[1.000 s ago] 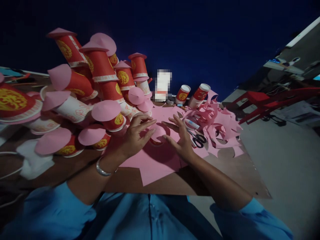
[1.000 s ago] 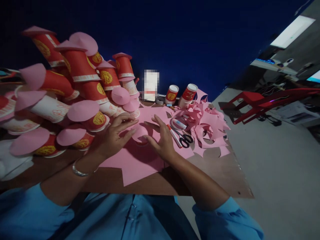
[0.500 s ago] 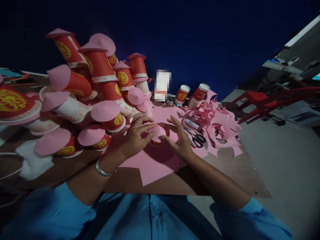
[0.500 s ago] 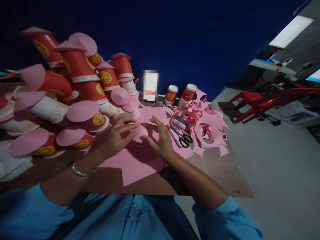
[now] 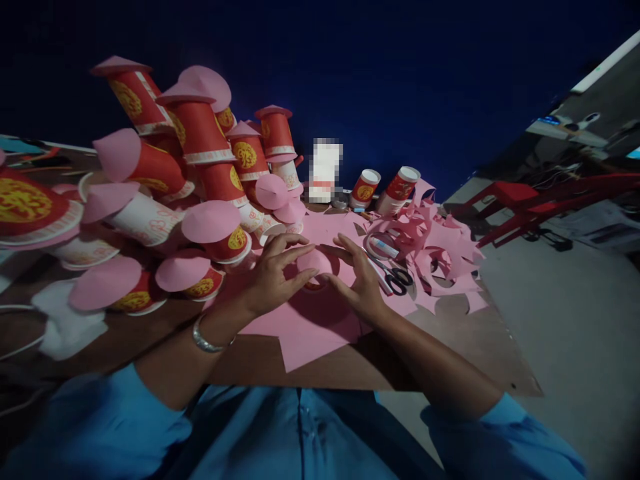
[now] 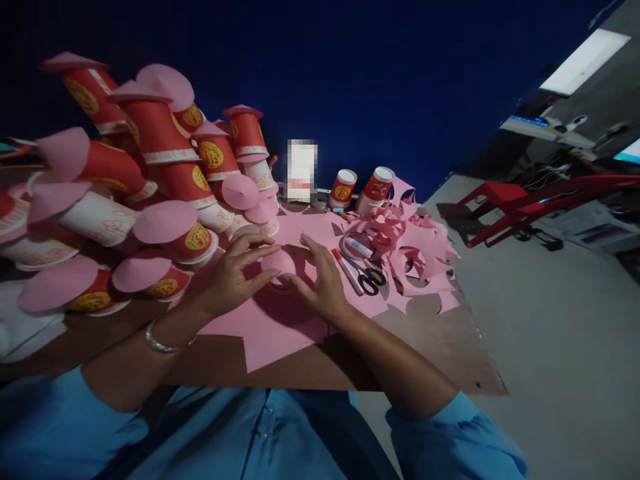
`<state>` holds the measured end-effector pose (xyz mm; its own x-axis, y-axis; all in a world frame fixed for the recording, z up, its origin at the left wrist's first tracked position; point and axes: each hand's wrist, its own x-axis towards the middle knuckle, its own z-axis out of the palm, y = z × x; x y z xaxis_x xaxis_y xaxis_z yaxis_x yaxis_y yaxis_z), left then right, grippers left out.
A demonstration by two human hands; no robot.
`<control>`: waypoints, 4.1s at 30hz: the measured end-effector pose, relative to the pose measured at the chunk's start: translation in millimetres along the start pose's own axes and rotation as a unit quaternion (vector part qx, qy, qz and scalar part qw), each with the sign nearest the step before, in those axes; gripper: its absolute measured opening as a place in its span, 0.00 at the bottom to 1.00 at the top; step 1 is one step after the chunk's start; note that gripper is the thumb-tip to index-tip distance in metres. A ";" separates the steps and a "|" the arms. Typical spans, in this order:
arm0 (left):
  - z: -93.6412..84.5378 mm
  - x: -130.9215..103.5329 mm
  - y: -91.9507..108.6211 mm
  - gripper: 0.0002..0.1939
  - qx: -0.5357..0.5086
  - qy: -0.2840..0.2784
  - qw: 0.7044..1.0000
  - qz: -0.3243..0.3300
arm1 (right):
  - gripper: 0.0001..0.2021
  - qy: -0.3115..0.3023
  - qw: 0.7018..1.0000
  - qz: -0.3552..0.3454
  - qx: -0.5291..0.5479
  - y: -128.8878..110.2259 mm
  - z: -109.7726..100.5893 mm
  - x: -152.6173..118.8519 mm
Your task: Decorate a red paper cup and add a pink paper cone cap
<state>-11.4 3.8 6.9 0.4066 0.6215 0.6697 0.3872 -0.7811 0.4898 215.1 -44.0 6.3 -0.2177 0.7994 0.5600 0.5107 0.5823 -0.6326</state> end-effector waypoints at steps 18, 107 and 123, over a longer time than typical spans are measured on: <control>11.9 -6.9 -23.3 0.18 -0.205 0.026 0.949 -0.237 | 0.23 0.099 0.992 0.061 0.042 25.1 2.9 0.5; -0.4 -1.1 16.6 0.29 -0.079 -0.006 0.988 -0.135 | 0.43 0.012 0.999 -0.010 -0.036 3.5 -4.7 2.0; 15.6 -1.0 -2.1 0.28 -0.264 0.022 0.937 -0.228 | 0.40 0.076 0.956 -0.172 -0.225 0.1 -4.1 2.0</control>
<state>0.3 5.8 -3.5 0.2595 0.9037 0.3406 0.0436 -0.3633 0.9307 218.1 -43.0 9.5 -0.3313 0.5222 0.7859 0.7449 0.6560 -0.1218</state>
